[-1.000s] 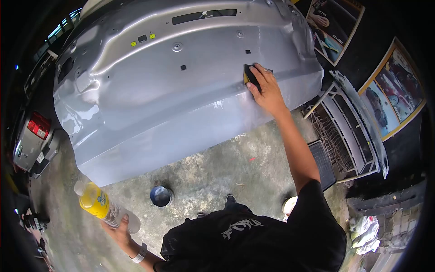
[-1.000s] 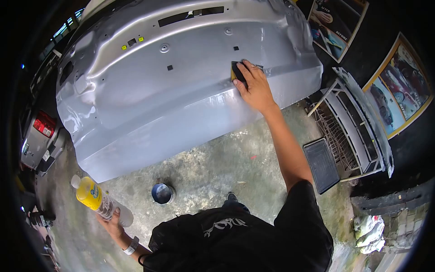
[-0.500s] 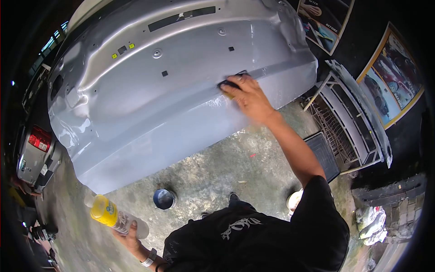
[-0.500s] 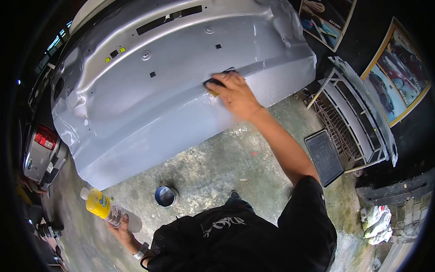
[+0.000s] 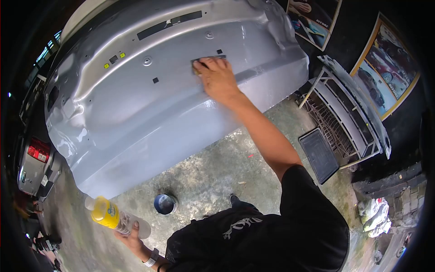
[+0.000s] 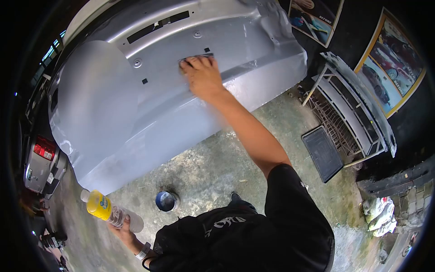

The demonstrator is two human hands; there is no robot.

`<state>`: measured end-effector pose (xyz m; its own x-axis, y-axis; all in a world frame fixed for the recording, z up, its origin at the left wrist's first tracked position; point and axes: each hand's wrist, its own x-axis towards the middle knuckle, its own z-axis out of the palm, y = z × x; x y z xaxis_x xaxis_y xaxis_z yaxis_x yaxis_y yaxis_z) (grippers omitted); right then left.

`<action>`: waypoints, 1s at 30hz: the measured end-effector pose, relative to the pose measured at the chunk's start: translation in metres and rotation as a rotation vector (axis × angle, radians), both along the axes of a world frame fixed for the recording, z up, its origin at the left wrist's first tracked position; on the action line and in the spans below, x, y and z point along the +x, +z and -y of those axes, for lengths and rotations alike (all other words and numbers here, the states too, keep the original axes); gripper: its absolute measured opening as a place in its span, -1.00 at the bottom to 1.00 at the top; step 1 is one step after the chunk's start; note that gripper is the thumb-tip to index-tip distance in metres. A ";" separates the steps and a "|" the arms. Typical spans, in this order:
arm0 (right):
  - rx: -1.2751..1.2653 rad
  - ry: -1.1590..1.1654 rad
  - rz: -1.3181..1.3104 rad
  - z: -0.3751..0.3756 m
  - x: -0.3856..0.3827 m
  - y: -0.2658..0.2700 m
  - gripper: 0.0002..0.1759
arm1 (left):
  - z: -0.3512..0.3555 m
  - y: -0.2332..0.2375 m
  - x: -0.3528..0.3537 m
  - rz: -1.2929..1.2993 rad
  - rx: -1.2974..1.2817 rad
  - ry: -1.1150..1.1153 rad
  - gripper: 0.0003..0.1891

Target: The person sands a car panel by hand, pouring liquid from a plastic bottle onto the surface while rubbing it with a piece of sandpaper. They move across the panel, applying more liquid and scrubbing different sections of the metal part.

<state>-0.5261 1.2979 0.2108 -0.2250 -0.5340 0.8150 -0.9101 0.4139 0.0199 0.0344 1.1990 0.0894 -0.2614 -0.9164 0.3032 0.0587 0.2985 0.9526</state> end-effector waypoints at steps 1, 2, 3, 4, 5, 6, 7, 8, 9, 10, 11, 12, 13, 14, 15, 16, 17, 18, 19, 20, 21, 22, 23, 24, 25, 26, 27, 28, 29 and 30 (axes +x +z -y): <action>-0.020 -0.044 0.026 -0.017 -0.015 -0.004 -0.56 | 0.000 -0.003 0.005 -0.004 0.005 0.009 -0.17; -0.041 -0.084 0.052 -0.033 -0.032 -0.009 -0.56 | 0.001 -0.007 0.011 -0.008 0.009 0.037 -0.12; -0.067 -0.103 0.105 -0.050 -0.055 -0.014 -0.56 | 0.000 -0.012 0.016 -0.015 0.014 0.068 -0.07; -0.090 -0.124 0.158 -0.057 -0.070 -0.017 -0.55 | -0.004 -0.015 0.019 -0.021 0.024 0.082 -0.07; -0.082 -0.120 0.161 -0.052 -0.069 -0.017 -0.55 | -0.006 -0.016 0.024 -0.024 0.057 0.098 -0.06; -0.133 -0.117 0.166 -0.048 -0.067 -0.020 -0.55 | -0.005 -0.016 0.027 -0.025 0.087 0.104 -0.04; -0.187 -0.119 0.170 -0.044 -0.065 -0.022 -0.54 | -0.002 -0.018 0.030 -0.021 0.087 0.095 -0.04; -0.139 -0.084 0.179 -0.035 -0.042 -0.019 -0.53 | 0.002 -0.022 0.033 0.003 0.082 0.081 -0.03; -0.070 -0.054 0.131 -0.023 -0.015 -0.018 -0.52 | 0.006 -0.024 0.032 0.027 0.078 0.067 -0.01; 0.003 -0.025 0.087 -0.016 0.010 -0.020 -0.51 | 0.007 -0.024 0.028 0.030 0.079 0.055 -0.01; 0.078 0.057 0.087 -0.016 0.033 -0.020 -0.50 | 0.008 -0.021 0.024 0.010 0.086 0.041 0.00; 0.150 0.140 0.087 -0.019 0.047 -0.021 -0.49 | 0.010 -0.018 0.019 -0.011 0.092 0.028 0.01; 0.149 0.130 0.089 -0.027 0.046 -0.023 -0.49 | 0.011 -0.014 0.013 -0.009 0.091 0.018 0.01; 0.191 0.191 0.119 -0.040 0.042 -0.026 -0.50 | 0.010 -0.009 0.007 -0.012 0.086 0.003 0.01; 0.234 0.255 0.151 -0.054 0.037 -0.029 -0.51 | 0.009 -0.007 0.005 -0.014 0.083 -0.008 0.01; 0.196 0.195 0.098 -0.069 0.019 -0.029 -0.54 | 0.011 -0.009 0.006 -0.014 0.086 -0.005 0.01; 0.176 0.101 0.126 -0.086 -0.006 -0.028 -0.56 | 0.012 -0.011 0.009 0.004 0.076 -0.016 0.01; 0.156 0.009 0.154 -0.099 -0.032 -0.027 -0.57 | 0.011 -0.013 0.013 0.022 0.065 -0.024 0.02; 0.129 -0.022 0.222 -0.109 -0.057 -0.023 -0.56 | 0.008 -0.014 0.015 0.021 0.069 -0.013 0.02; 0.100 -0.058 0.290 -0.113 -0.063 -0.014 -0.55 | 0.006 -0.015 0.017 0.014 0.064 0.009 0.02; 0.101 -0.058 0.292 -0.110 -0.060 -0.018 -0.55 | 0.005 -0.016 0.018 0.009 0.056 0.027 0.02; 0.099 -0.087 0.279 -0.100 -0.055 -0.024 -0.55 | 0.004 -0.018 0.020 0.009 0.055 0.026 0.02; 0.095 -0.117 0.264 -0.088 -0.041 -0.024 -0.55 | 0.005 -0.021 0.021 0.012 0.052 0.026 0.01; 0.125 -0.044 0.314 -0.078 -0.008 -0.022 -0.53 | 0.005 -0.022 0.021 0.016 0.047 0.023 0.01; 0.134 0.028 0.200 -0.063 0.019 -0.030 -0.52 | 0.004 -0.020 0.016 0.016 0.045 0.016 0.01; 0.143 0.097 0.090 -0.051 0.042 -0.039 -0.52 | 0.001 -0.017 0.009 0.014 0.045 0.023 0.00; 0.151 0.180 0.126 -0.044 0.066 -0.041 -0.52 | 0.000 -0.012 0.003 0.018 0.047 0.029 -0.01; 0.157 0.267 0.161 -0.042 0.081 -0.038 -0.52 | 0.001 -0.007 0.000 0.027 0.044 0.020 -0.01; 0.154 0.267 0.162 -0.047 0.076 -0.038 -0.52 | 0.002 -0.001 -0.004 0.073 0.028 -0.030 -0.02; 0.172 0.232 0.131 -0.053 0.065 -0.037 -0.52 | 0.004 0.004 -0.006 0.118 0.014 -0.068 -0.03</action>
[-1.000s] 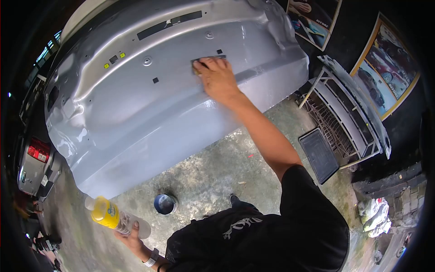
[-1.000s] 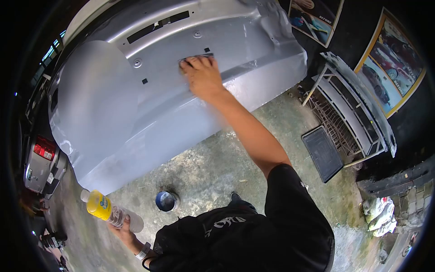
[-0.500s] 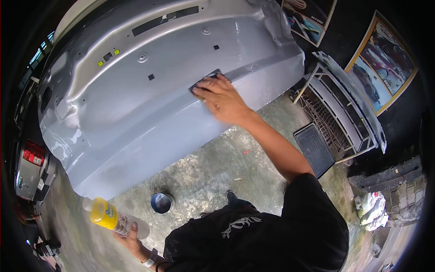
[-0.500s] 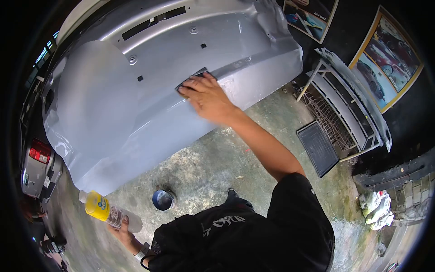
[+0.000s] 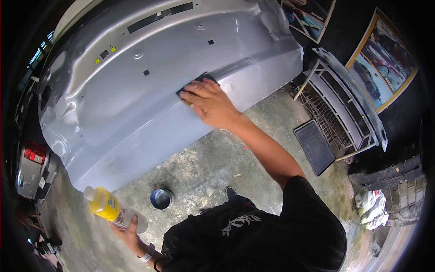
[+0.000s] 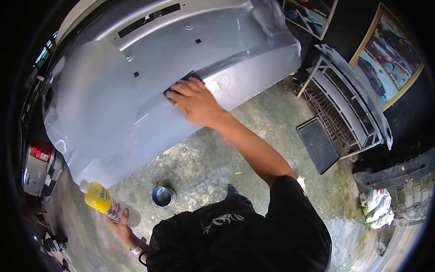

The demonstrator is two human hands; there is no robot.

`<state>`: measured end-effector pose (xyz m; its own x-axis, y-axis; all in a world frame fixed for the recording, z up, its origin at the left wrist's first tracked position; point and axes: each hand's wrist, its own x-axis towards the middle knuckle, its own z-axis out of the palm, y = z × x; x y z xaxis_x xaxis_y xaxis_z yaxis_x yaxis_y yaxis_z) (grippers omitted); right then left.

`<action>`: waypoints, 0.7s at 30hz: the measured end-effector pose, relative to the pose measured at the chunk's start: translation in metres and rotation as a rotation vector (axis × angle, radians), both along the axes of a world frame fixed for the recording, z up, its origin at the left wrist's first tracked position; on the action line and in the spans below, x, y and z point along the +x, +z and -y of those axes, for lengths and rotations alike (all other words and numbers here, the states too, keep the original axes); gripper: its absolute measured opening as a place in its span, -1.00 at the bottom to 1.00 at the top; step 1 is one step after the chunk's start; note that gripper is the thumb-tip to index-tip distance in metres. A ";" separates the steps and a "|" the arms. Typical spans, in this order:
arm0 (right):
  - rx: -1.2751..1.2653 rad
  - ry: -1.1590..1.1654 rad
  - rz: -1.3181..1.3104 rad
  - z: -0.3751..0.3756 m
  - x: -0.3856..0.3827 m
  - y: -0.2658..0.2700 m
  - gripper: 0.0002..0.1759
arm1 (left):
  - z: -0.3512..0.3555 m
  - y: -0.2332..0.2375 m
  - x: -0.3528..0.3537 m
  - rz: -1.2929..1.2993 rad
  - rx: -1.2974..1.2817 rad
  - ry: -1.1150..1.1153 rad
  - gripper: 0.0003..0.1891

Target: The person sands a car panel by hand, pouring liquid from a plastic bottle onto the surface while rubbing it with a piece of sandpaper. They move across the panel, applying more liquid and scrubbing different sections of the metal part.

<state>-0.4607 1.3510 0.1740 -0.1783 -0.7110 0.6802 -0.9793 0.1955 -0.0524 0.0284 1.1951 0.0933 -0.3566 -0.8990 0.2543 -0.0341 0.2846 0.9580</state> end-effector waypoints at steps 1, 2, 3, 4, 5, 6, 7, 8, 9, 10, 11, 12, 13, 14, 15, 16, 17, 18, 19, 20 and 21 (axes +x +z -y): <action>0.019 -0.019 -0.036 -0.005 -0.012 0.001 -0.53 | 0.001 0.005 0.000 0.000 0.001 0.023 -0.03; 0.017 -0.111 -0.030 -0.019 -0.035 0.001 -0.52 | 0.002 0.009 0.002 0.025 -0.035 0.010 -0.03; -0.027 -0.221 -0.080 -0.026 -0.059 -0.004 -0.53 | 0.002 0.013 0.005 0.050 -0.068 0.003 -0.03; -0.059 -0.200 0.014 -0.037 -0.077 0.001 -0.55 | 0.002 0.019 0.008 0.049 -0.083 -0.004 -0.04; -0.055 -0.169 0.012 -0.030 -0.074 0.001 -0.55 | 0.001 0.030 0.007 0.048 -0.078 0.027 -0.04; -0.089 -0.204 0.013 -0.026 -0.068 -0.003 -0.56 | 0.002 0.045 0.005 0.112 -0.158 0.008 -0.05; -0.127 -0.241 0.014 -0.021 -0.061 -0.007 -0.57 | 0.004 0.063 0.001 0.177 -0.240 -0.014 -0.06; -0.111 -0.223 -0.028 -0.002 -0.038 -0.011 -0.55 | 0.008 0.082 -0.003 0.179 -0.241 0.005 -0.06; -0.116 -0.169 -0.033 0.019 -0.013 -0.015 -0.53 | 0.013 0.103 -0.010 0.362 -0.418 0.009 -0.07; -0.120 -0.120 -0.036 0.042 0.013 -0.018 -0.52 | 0.018 0.124 -0.018 0.548 -0.593 0.006 -0.07; -0.071 -0.064 -0.036 0.069 0.041 -0.019 -0.51 | 0.024 0.143 -0.031 0.573 -0.699 0.015 -0.06; -0.023 -0.012 -0.036 0.091 0.066 -0.017 -0.50 | 0.028 0.162 -0.048 0.596 -0.806 0.020 -0.04; -0.032 0.073 -0.028 0.103 0.088 -0.005 -0.50 | 0.029 0.186 -0.065 0.704 -0.854 0.032 -0.04; -0.048 0.119 -0.021 0.115 0.097 -0.002 -0.52 | 0.030 0.207 -0.083 0.811 -0.899 0.048 -0.03; -0.048 0.125 -0.026 0.115 0.095 0.001 -0.52 | 0.035 0.221 -0.101 0.872 -1.014 0.072 -0.03; -0.047 0.136 -0.036 0.115 0.090 0.004 -0.53 | 0.041 0.234 -0.118 0.933 -1.126 0.099 -0.02; -0.044 0.148 -0.046 0.114 0.084 0.006 -0.54 | 0.043 0.251 -0.134 1.029 -1.174 0.087 -0.01; -0.050 0.070 -0.105 0.108 0.068 0.006 -0.57 | 0.051 0.261 -0.148 1.079 -1.276 0.082 -0.01; -0.065 0.015 -0.054 0.094 0.046 0.012 -0.56 | 0.058 0.270 -0.159 1.095 -1.365 0.070 -0.01; -0.123 -0.058 -0.012 0.082 0.020 0.014 -0.55 | 0.061 0.279 -0.170 1.115 -1.450 0.076 -0.06; -0.150 -0.140 0.012 0.069 -0.001 0.021 -0.56 | 0.066 0.287 -0.181 1.107 -1.534 0.088 -0.05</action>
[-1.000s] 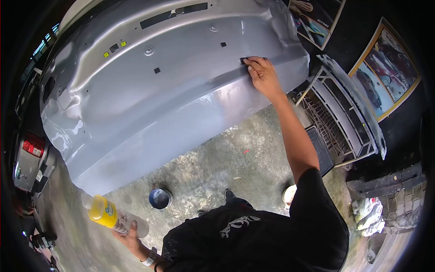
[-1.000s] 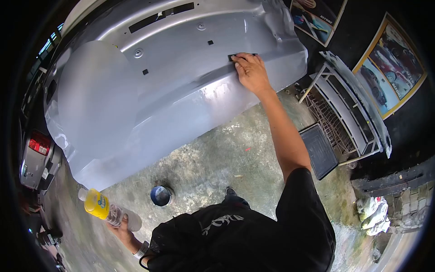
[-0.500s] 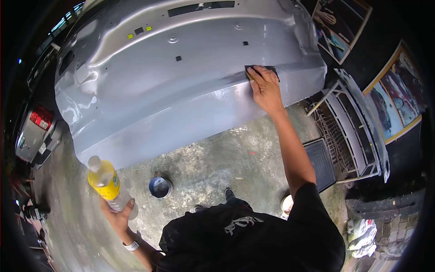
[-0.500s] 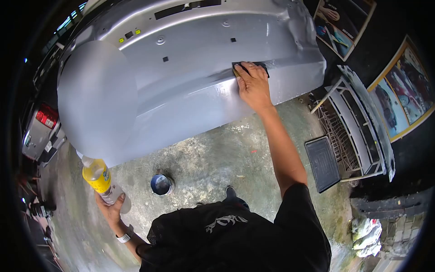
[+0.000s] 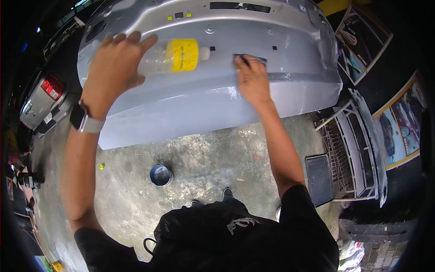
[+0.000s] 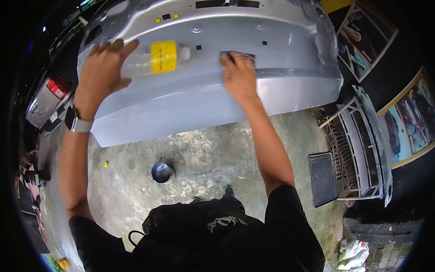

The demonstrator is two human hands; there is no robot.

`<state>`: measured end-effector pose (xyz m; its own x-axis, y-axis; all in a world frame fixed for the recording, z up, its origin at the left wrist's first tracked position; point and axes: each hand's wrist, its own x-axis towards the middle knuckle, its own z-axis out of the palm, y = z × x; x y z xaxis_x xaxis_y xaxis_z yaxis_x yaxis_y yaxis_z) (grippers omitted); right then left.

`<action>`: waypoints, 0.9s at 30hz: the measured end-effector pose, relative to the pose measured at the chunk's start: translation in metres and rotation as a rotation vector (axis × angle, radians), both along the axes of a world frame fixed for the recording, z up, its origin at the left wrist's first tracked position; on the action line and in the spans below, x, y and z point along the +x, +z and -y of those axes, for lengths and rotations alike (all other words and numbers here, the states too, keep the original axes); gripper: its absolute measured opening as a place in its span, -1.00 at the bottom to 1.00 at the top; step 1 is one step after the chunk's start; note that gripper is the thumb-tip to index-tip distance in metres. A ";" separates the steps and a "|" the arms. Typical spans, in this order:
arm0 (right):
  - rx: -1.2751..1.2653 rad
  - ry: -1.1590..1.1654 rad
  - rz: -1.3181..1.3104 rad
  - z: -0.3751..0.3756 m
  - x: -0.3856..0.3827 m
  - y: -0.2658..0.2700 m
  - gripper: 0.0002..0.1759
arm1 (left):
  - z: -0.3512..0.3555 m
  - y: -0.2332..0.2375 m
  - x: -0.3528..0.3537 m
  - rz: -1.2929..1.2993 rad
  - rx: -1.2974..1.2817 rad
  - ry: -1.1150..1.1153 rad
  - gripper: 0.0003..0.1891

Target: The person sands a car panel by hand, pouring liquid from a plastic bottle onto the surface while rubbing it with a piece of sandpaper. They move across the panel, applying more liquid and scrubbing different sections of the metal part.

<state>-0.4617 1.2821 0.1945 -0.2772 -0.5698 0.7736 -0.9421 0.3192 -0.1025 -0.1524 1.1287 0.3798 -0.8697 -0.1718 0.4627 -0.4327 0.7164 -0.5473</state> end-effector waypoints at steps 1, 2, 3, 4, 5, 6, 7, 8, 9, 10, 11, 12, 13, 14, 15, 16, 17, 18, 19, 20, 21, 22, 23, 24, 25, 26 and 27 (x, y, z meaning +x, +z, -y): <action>-0.077 -0.020 0.038 -0.008 -0.019 -0.001 -0.55 | 0.006 0.006 -0.009 0.011 -0.075 -0.032 -0.05; -0.072 -0.008 0.033 -0.001 -0.015 -0.005 -0.55 | 0.014 0.011 -0.018 0.006 -0.070 -0.020 -0.05; -0.102 -0.042 0.033 0.005 -0.008 -0.008 -0.55 | 0.018 0.017 -0.028 0.009 -0.162 -0.054 -0.03; -0.136 -0.081 0.033 0.010 -0.001 -0.011 -0.54 | 0.019 0.020 -0.036 0.012 -0.257 -0.094 -0.01; -0.109 -0.045 -0.016 0.026 0.021 -0.013 -0.54 | 0.011 0.030 -0.040 0.010 -0.260 -0.098 -0.01; -0.075 0.009 -0.057 0.041 0.051 -0.016 -0.54 | 0.000 0.045 -0.043 0.071 -0.325 -0.183 -0.41; -0.040 0.057 -0.093 0.056 0.081 -0.019 -0.54 | -0.007 0.055 -0.046 0.136 -0.389 -0.276 -0.78; -0.027 0.141 -0.095 0.069 0.104 -0.020 -0.55 | -0.008 0.059 -0.049 0.140 -0.392 -0.293 -0.78; -0.038 0.195 -0.096 0.079 0.118 -0.022 -0.55 | -0.009 0.062 -0.053 0.201 -0.378 -0.259 -0.79; -0.039 0.184 -0.093 0.075 0.116 -0.021 -0.55 | -0.008 0.064 -0.055 0.260 -0.364 -0.221 -0.78; -0.015 0.234 -0.073 0.069 0.110 -0.018 -0.57 | -0.006 0.065 -0.053 0.233 -0.331 -0.214 -0.77; 0.008 0.287 -0.053 0.063 0.102 -0.015 -0.58 | -0.007 0.066 -0.048 0.233 -0.334 -0.219 -0.77; 0.011 0.210 -0.093 0.048 0.085 -0.011 -0.60 | -0.008 0.068 -0.038 0.228 -0.283 -0.168 -0.77; -0.040 0.124 -0.104 0.035 0.062 -0.012 -0.60 | -0.006 0.069 -0.026 0.221 -0.228 -0.108 -0.76; -0.051 0.008 -0.100 0.021 0.040 -0.012 -0.59 | -0.002 0.071 -0.013 0.219 -0.221 -0.093 -0.76; -0.066 -0.033 -0.007 0.008 0.027 -0.008 -0.58 | 0.003 0.073 0.001 0.242 -0.241 -0.039 -0.75; -0.064 -0.061 0.080 0.004 0.029 -0.005 -0.57 | 0.008 0.072 0.013 0.265 -0.259 0.014 -0.75; -0.060 -0.048 0.079 0.015 0.039 -0.009 -0.57 | 0.014 0.069 0.025 0.266 -0.253 0.027 -0.75; -0.058 -0.084 0.062 0.029 0.052 -0.016 -0.57 | 0.020 0.067 0.037 0.240 -0.254 0.048 -0.72; -0.059 -0.122 0.040 0.044 0.071 -0.017 -0.56 | 0.029 0.067 0.048 0.210 -0.257 0.068 -0.69; -0.044 -0.052 -0.054 0.066 0.099 -0.019 -0.55 | 0.059 0.061 0.052 0.235 -0.319 0.043 -0.63; 0.010 0.000 -0.057 0.090 0.133 -0.020 -0.54 | 0.075 0.052 0.056 0.236 -0.320 0.036 -0.63; 0.006 0.061 -0.136 0.119 0.161 -0.024 -0.53 | 0.087 0.045 0.056 0.193 -0.310 0.072 -0.31; 0.018 0.144 -0.100 0.142 0.190 -0.022 -0.53 | 0.092 0.041 0.055 0.150 -0.299 0.106 0.03; 0.075 0.216 -0.110 0.161 0.218 -0.019 -0.54 | 0.087 0.042 0.056 0.140 -0.265 0.107 0.04; 0.132 0.290 -0.120 0.171 0.235 -0.017 -0.55 | 0.086 0.041 0.057 0.140 -0.266 0.091 0.04; 0.133 0.276 -0.119 0.173 0.240 -0.020 -0.55 | 0.087 0.041 0.058 0.126 -0.225 0.100 0.04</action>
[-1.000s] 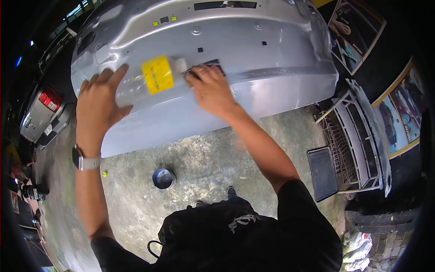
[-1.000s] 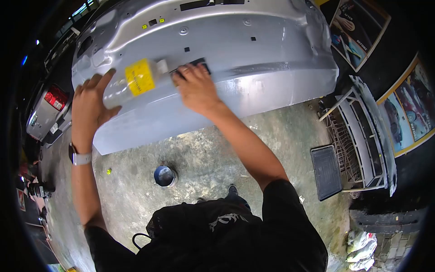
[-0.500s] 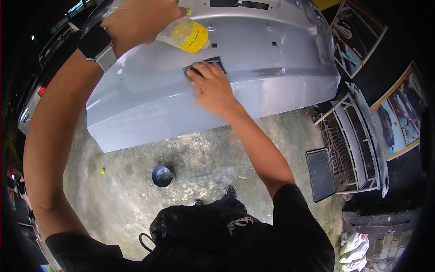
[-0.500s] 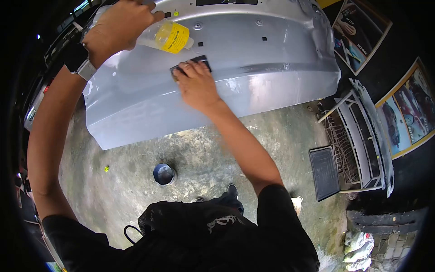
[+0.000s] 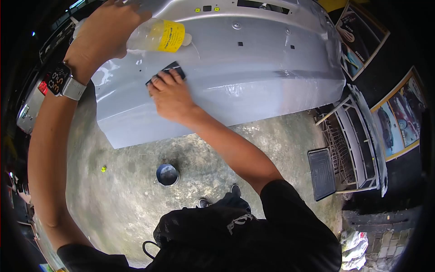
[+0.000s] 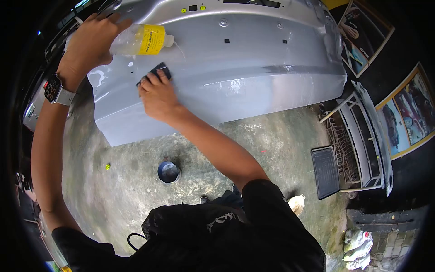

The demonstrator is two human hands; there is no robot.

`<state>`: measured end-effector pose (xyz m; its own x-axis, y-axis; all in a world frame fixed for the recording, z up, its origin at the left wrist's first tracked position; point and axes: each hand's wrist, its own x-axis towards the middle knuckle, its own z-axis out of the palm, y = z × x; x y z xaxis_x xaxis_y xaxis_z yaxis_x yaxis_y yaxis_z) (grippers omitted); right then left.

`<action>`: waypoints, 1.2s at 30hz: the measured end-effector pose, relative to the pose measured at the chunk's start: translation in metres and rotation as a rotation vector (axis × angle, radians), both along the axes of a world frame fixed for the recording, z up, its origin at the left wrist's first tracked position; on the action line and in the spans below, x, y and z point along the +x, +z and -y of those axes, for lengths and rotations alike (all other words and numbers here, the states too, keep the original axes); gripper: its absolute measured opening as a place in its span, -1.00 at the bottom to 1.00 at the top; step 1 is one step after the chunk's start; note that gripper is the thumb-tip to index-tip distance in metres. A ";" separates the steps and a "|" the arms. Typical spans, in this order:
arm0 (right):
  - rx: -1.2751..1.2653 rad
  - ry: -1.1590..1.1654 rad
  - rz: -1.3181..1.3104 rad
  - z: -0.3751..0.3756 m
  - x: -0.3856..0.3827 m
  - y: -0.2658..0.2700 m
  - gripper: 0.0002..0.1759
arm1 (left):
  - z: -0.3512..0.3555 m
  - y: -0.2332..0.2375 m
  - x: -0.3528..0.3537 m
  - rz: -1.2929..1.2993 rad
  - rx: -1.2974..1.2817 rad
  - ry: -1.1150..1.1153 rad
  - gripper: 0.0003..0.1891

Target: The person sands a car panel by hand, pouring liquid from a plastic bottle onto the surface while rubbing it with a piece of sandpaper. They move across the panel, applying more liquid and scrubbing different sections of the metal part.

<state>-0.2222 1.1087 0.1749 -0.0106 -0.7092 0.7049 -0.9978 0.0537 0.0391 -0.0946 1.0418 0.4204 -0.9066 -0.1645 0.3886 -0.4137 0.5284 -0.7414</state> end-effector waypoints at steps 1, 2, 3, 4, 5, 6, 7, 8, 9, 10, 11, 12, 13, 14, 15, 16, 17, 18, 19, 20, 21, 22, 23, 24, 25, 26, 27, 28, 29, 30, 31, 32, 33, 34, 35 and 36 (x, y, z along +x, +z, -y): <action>0.002 0.082 -0.003 0.001 0.002 -0.002 -0.56 | 0.001 0.000 0.001 -0.020 0.041 0.011 0.04; 0.007 0.167 -0.006 0.002 0.002 -0.004 -0.57 | 0.000 0.000 0.005 -0.024 0.044 0.001 0.04; 0.017 0.099 -0.024 -0.009 -0.008 -0.001 -0.58 | -0.001 0.000 0.011 -0.044 0.092 0.016 0.04; 0.032 0.038 -0.041 -0.031 -0.026 0.002 -0.60 | 0.000 -0.003 0.019 -0.063 0.144 0.038 0.04; 0.030 -0.033 -0.056 -0.056 -0.053 0.006 -0.60 | 0.006 -0.010 0.031 -0.066 0.159 0.045 0.04; -0.029 -0.103 -0.008 -0.083 -0.084 0.002 -0.59 | 0.017 -0.019 0.048 -0.123 0.146 -0.040 -0.01; -0.064 -0.199 0.032 -0.112 -0.115 0.001 -0.58 | 0.031 -0.029 0.066 -0.181 0.134 -0.123 -0.06; -0.074 -0.298 0.004 -0.140 -0.141 0.002 -0.59 | 0.047 -0.039 0.083 -0.216 0.144 -0.159 -0.05; -0.086 -0.345 0.082 -0.164 -0.164 -0.002 -0.59 | 0.050 -0.045 0.096 -0.222 0.155 -0.151 -0.05; -0.104 -0.396 0.104 -0.178 -0.180 -0.007 -0.59 | 0.049 -0.050 0.109 -0.251 0.274 -0.077 -0.02; -0.097 -0.394 0.102 -0.175 -0.177 -0.013 -0.59 | 0.049 -0.054 0.121 -0.276 0.391 -0.008 0.00; -0.136 -0.404 0.093 -0.167 -0.169 -0.017 -0.58 | 0.052 -0.060 0.130 -0.306 0.413 -0.039 -0.01; -0.179 -0.412 0.084 -0.156 -0.160 -0.023 -0.57 | 0.049 -0.067 0.137 -0.305 0.413 -0.037 -0.01; -0.200 -0.366 0.068 -0.136 -0.133 -0.025 -0.56 | 0.037 -0.072 0.142 -0.385 0.497 -0.056 -0.03; -0.197 -0.308 0.062 -0.114 -0.104 -0.025 -0.56 | 0.030 -0.075 0.143 -0.461 0.581 -0.077 -0.05; -0.130 -0.293 0.029 -0.091 -0.078 -0.031 -0.55 | 0.033 -0.080 0.143 -0.453 0.612 -0.069 -0.02; -0.084 -0.202 0.010 -0.071 -0.049 -0.031 -0.54 | 0.033 -0.084 0.141 -0.438 0.616 -0.084 -0.02; -0.071 -0.103 -0.032 -0.050 -0.022 -0.035 -0.54 | 0.032 -0.089 0.137 -0.447 0.634 -0.103 -0.02; -0.031 -0.057 -0.052 -0.037 0.006 -0.034 -0.56 | 0.028 -0.092 0.132 -0.459 0.648 -0.120 -0.01; -0.029 0.000 -0.041 -0.032 0.024 -0.028 -0.57 | 0.020 -0.093 0.125 -0.448 0.645 -0.134 -0.01; -0.051 0.020 -0.013 -0.026 0.030 -0.029 -0.56 | 0.011 -0.094 0.118 -0.488 0.696 -0.164 -0.04; -0.027 0.061 0.021 -0.031 0.023 -0.028 -0.57 | 0.004 -0.094 0.114 -0.530 0.746 -0.191 -0.08; -0.002 0.104 0.054 -0.037 0.013 -0.024 -0.57 | 0.001 -0.096 0.113 -0.522 0.740 -0.195 -0.08; 0.026 0.020 0.013 -0.049 -0.003 -0.022 -0.57 | 0.002 -0.100 0.116 -0.521 0.732 -0.196 -0.08; 0.057 -0.057 -0.030 -0.067 -0.025 -0.019 -0.57 | 0.002 -0.104 0.121 -0.525 0.725 -0.191 -0.08; 0.033 -0.144 -0.046 -0.090 -0.056 -0.017 -0.56 | -0.002 -0.108 0.129 -0.532 0.739 -0.165 -0.07; 0.011 -0.227 -0.057 -0.117 -0.093 -0.018 -0.55 | -0.004 -0.114 0.141 -0.533 0.737 -0.149 -0.07; -0.078 -0.247 -0.040 -0.144 -0.133 -0.023 -0.56 | -0.004 -0.121 0.155 -0.538 0.721 -0.126 -0.06; -0.108 -0.329 -0.040 -0.170 -0.163 -0.020 -0.57 | -0.005 -0.128 0.170 -0.539 0.705 -0.104 -0.05; -0.124 -0.372 0.017 -0.193 -0.191 -0.019 -0.57 | -0.008 -0.134 0.184 -0.556 0.709 -0.059 -0.04; -0.139 -0.414 0.069 -0.203 -0.207 -0.018 -0.57 | -0.014 -0.138 0.195 -0.557 0.707 -0.048 -0.04; -0.136 -0.407 0.072 -0.198 -0.202 -0.021 -0.57 | -0.020 -0.141 0.203 -0.581 0.720 -0.031 -0.04; -0.160 -0.408 0.055 -0.187 -0.191 -0.023 -0.57 | -0.023 -0.141 0.206 -0.602 0.733 -0.020 -0.04; -0.188 -0.411 0.038 -0.172 -0.178 -0.027 -0.58 | -0.025 -0.139 0.205 -0.599 0.729 -0.020 -0.04; -0.182 -0.349 0.009 -0.150 -0.148 -0.029 -0.57 | -0.029 -0.136 0.203 -0.580 0.714 -0.013 -0.05; -0.201 -0.256 0.016 -0.128 -0.117 -0.035 -0.56 | -0.033 -0.133 0.199 -0.555 0.702 -0.010 -0.05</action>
